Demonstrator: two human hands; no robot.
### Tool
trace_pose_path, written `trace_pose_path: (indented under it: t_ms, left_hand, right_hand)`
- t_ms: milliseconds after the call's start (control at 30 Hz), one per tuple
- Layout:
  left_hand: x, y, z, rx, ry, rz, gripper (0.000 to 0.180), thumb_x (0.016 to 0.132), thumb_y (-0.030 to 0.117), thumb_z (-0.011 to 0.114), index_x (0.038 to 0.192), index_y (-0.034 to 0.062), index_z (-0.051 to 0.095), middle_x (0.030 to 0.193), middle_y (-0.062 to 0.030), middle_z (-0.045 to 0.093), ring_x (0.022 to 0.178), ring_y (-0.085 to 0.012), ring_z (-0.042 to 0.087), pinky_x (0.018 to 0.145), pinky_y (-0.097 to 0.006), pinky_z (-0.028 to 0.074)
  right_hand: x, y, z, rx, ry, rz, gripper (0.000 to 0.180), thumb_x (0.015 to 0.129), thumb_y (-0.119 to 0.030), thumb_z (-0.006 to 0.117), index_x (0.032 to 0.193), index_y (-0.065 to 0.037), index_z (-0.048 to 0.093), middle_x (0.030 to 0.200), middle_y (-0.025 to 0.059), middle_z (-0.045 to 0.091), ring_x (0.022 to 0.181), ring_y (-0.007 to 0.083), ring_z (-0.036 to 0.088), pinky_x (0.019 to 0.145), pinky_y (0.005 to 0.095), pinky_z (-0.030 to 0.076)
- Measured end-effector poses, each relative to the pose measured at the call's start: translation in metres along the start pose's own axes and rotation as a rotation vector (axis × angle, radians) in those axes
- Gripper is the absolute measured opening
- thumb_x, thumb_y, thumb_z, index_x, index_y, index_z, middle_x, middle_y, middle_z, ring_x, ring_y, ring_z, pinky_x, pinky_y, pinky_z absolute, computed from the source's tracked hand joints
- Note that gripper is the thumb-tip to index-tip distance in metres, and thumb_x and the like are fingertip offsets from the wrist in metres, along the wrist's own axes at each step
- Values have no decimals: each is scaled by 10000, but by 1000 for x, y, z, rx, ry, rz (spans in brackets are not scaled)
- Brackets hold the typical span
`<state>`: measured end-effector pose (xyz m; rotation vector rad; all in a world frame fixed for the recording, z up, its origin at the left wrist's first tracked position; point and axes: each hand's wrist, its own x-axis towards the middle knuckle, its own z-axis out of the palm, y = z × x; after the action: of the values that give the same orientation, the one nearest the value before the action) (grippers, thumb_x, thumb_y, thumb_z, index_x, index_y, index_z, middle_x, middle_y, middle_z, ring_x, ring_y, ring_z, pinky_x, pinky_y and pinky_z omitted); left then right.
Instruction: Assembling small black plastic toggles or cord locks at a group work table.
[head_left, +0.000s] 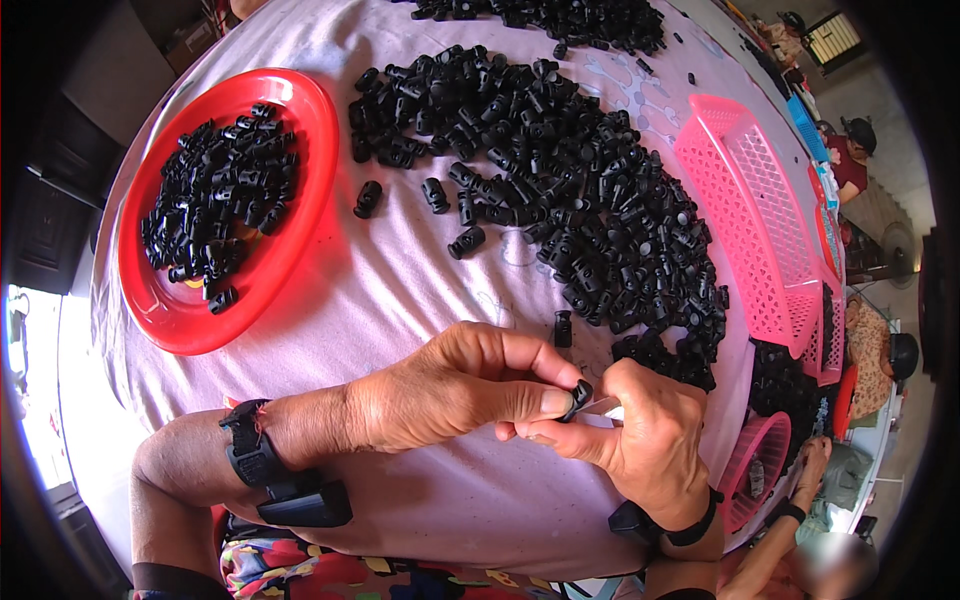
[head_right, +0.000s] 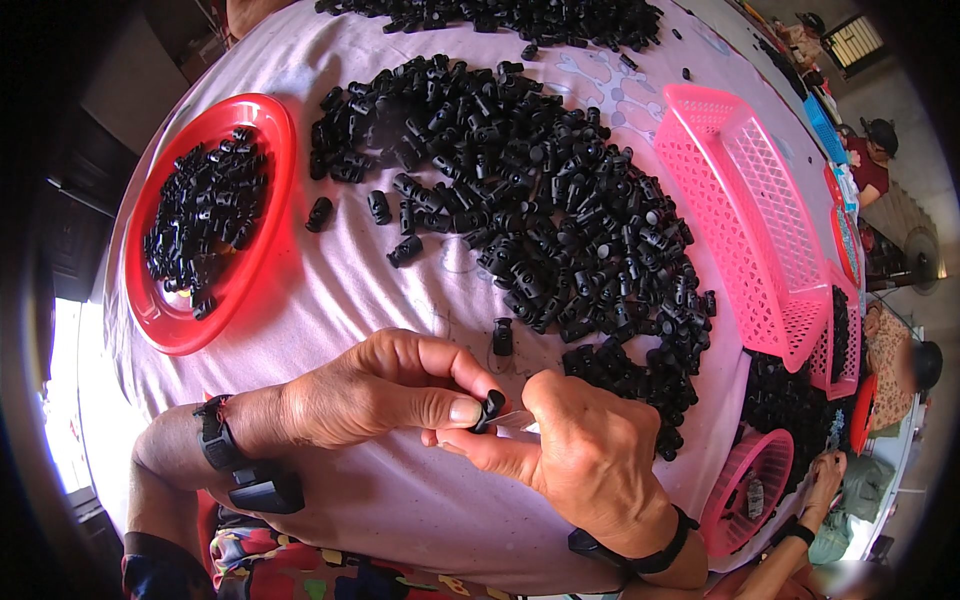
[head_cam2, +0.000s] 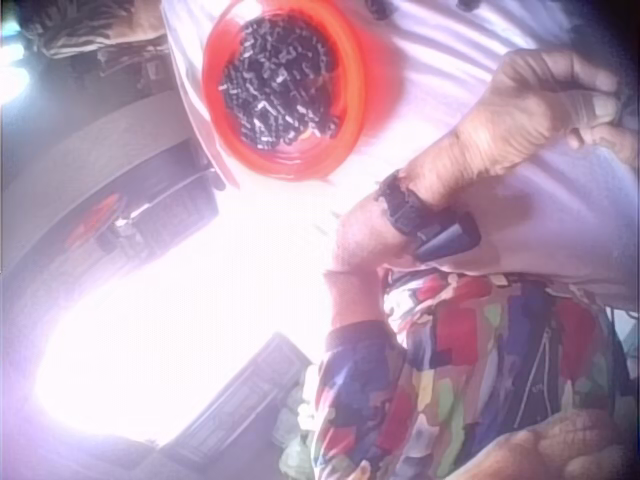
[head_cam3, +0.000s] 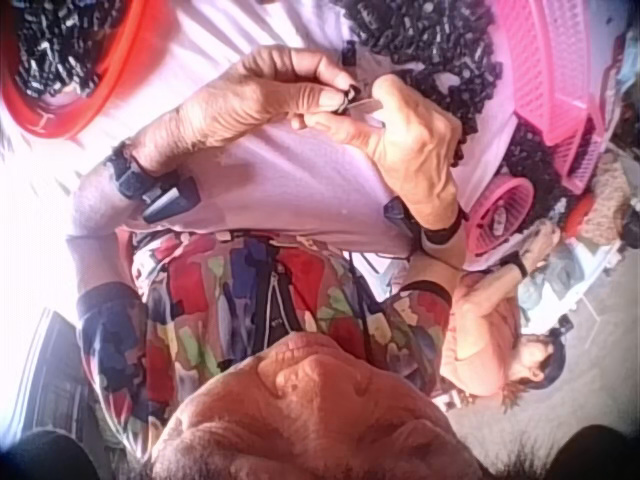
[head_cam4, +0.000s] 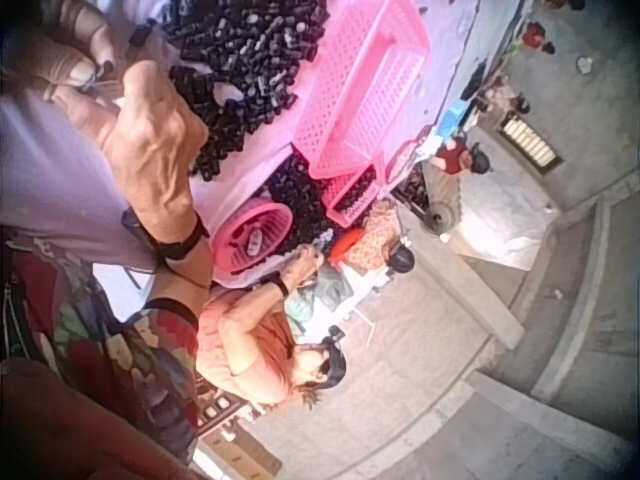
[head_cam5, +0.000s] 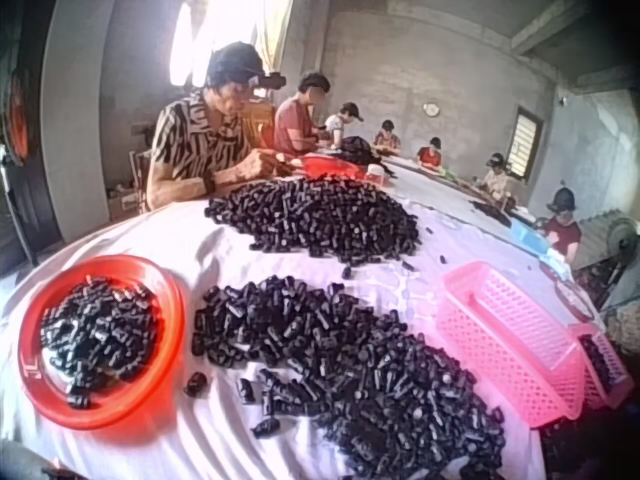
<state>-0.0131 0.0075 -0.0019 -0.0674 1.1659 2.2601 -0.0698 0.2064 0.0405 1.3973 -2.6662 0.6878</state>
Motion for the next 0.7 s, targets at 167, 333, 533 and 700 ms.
trace_pose_path:
  t_ms: [167, 333, 533, 700]
  left_hand:
    - [0, 1, 1, 5, -2, 3, 213, 923, 108, 624, 1117, 22, 633, 941, 7, 645, 791, -35, 553, 676, -205, 465]
    - [1, 0, 0, -21, 1, -1, 210, 923, 105, 622, 1116, 25, 633, 939, 4, 646, 796, -37, 555, 685, -208, 466]
    - [-2, 4, 0, -78, 7, -44, 234, 929, 119, 616, 1141, 21, 618, 898, 2, 629, 765, -51, 544, 691, -214, 454]
    - [-3, 2, -1, -214, -24, -53, 244, 943, 130, 593, 1158, 15, 604, 871, -2, 598, 733, -66, 509, 675, -223, 424]
  right_hand:
    - [-1, -1, 0, 12, -17, 44, 585, 675, -533, 788, 648, -55, 453, 551, 63, 561, 466, 222, 599, 422, 326, 471]
    - [0, 1, 0, 15, -26, 15, 572, 676, -515, 800, 651, -60, 453, 536, 59, 551, 439, 212, 571, 416, 337, 450]
    - [-1, 2, -3, 179, 52, -3, 489, 704, -418, 828, 767, -33, 533, 529, 27, 525, 438, 128, 548, 402, 275, 399]
    - [2, -3, -3, 401, 68, 9, 313, 790, -149, 742, 997, 11, 571, 533, -3, 512, 456, 54, 511, 415, 220, 359]
